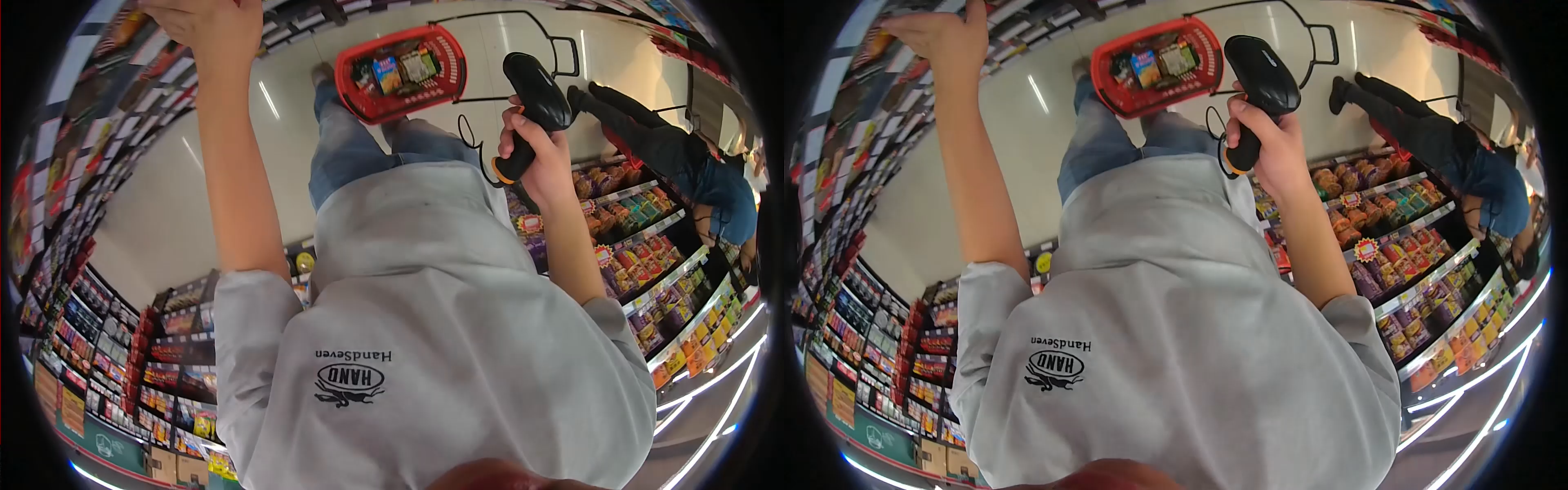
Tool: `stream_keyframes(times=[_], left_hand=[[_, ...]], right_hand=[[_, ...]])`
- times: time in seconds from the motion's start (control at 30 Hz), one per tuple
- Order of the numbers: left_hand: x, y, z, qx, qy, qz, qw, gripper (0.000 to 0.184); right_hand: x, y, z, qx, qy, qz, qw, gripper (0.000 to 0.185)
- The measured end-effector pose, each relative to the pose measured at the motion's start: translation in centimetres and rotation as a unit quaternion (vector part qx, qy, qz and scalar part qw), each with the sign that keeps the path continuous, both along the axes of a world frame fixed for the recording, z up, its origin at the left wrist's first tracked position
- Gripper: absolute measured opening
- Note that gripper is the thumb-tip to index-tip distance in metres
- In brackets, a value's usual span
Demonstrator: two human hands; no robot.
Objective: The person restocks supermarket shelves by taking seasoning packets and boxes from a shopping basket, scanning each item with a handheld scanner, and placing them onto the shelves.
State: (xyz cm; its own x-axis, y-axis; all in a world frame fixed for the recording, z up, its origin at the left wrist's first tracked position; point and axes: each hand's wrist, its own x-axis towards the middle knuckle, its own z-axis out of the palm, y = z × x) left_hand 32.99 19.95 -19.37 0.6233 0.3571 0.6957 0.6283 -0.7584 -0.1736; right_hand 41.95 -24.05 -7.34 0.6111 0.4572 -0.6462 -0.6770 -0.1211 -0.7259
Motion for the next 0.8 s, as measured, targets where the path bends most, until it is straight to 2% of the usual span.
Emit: stream_keyframes(times=[0.03, 0.1, 0.13, 0.2, 0.23, 0.3, 0.37, 0.4, 0.47, 0.5, 0.57, 0.63, 0.7, 0.77, 0.8], left_hand=[[1.0, -7.0, 5.8, -0.218, -0.107, -0.086, 0.966, 0.096], [-0.7, -9.4, 3.6, -0.283, -0.087, -0.094, 0.95, 0.085], [-1.5, -10.6, 1.8, -0.296, -0.078, -0.084, 0.948, 0.085], [-3.8, -13.2, -2.8, -0.472, -0.099, -0.125, 0.867, 0.073], [-5.0, -15.0, -5.3, -0.483, -0.09, -0.111, 0.864, 0.073], [-6.8, -19.6, -11.4, -0.637, -0.025, -0.069, 0.767, 0.042], [-10.0, -23.1, -19.4, -0.687, 0.028, -0.05, 0.724, 0.03], [-11.3, -24.8, -22.6, -0.694, 0.036, -0.044, 0.718, 0.03], [-13.0, -27.5, -28.7, -0.724, 0.146, -0.05, 0.672, 0.028], [-12.9, -28.4, -31.5, -0.725, 0.15, -0.05, 0.67, 0.028], [-12.9, -29.6, -37.3, -0.73, 0.232, -0.095, 0.636, 0.03], [-12.5, -30.0, -43.6, -0.711, 0.265, -0.112, 0.642, 0.031], [-12.0, -30.1, -50.8, -0.657, 0.295, -0.135, 0.681, 0.036], [-10.7, -30.2, -56.5, -0.577, 0.419, -0.067, 0.698, 0.042], [-9.3, -29.7, -57.3, -0.577, 0.421, -0.069, 0.696, 0.042]], right_hand=[[0.1, -0.2, -1.0, -0.011, 0.011, 0.007, 1.0, 0.036], [0.2, -1.0, -3.3, -0.06, 0.018, 0.024, 0.998, 0.036], [0.4, -1.8, -4.6, -0.077, 0.016, 0.041, 0.996, 0.036], [0.3, -2.9, -7.6, -0.104, 0.038, 0.054, 0.992, 0.036], [0.2, -3.5, -9.4, -0.119, 0.046, 0.063, 0.99, 0.036], [0.2, -5.5, -13.5, -0.146, 0.074, 0.075, 0.984, 0.034], [-0.4, -6.5, -17.6, -0.191, 0.117, 0.087, 0.971, 0.032], [-0.9, -6.7, -19.5, -0.219, 0.139, 0.084, 0.962, 0.03], [-2.0, -8.5, -24.0, -0.24, 0.169, 0.1, 0.951, 0.03], [-2.4, -9.6, -26.2, -0.254, 0.188, 0.115, 0.942, 0.03], [-3.7, -10.4, -30.1, -0.281, 0.218, 0.113, 0.928, 0.031], [-4.8, -11.8, -33.3, -0.283, 0.253, 0.107, 0.919, 0.032], [-5.4, -11.8, -35.8, -0.301, 0.259, 0.112, 0.911, 0.033], [-5.9, -12.4, -38.0, -0.297, 0.261, 0.116, 0.911, 0.034], [-6.0, -12.4, -39.1, -0.294, 0.263, 0.118, 0.911, 0.033]])
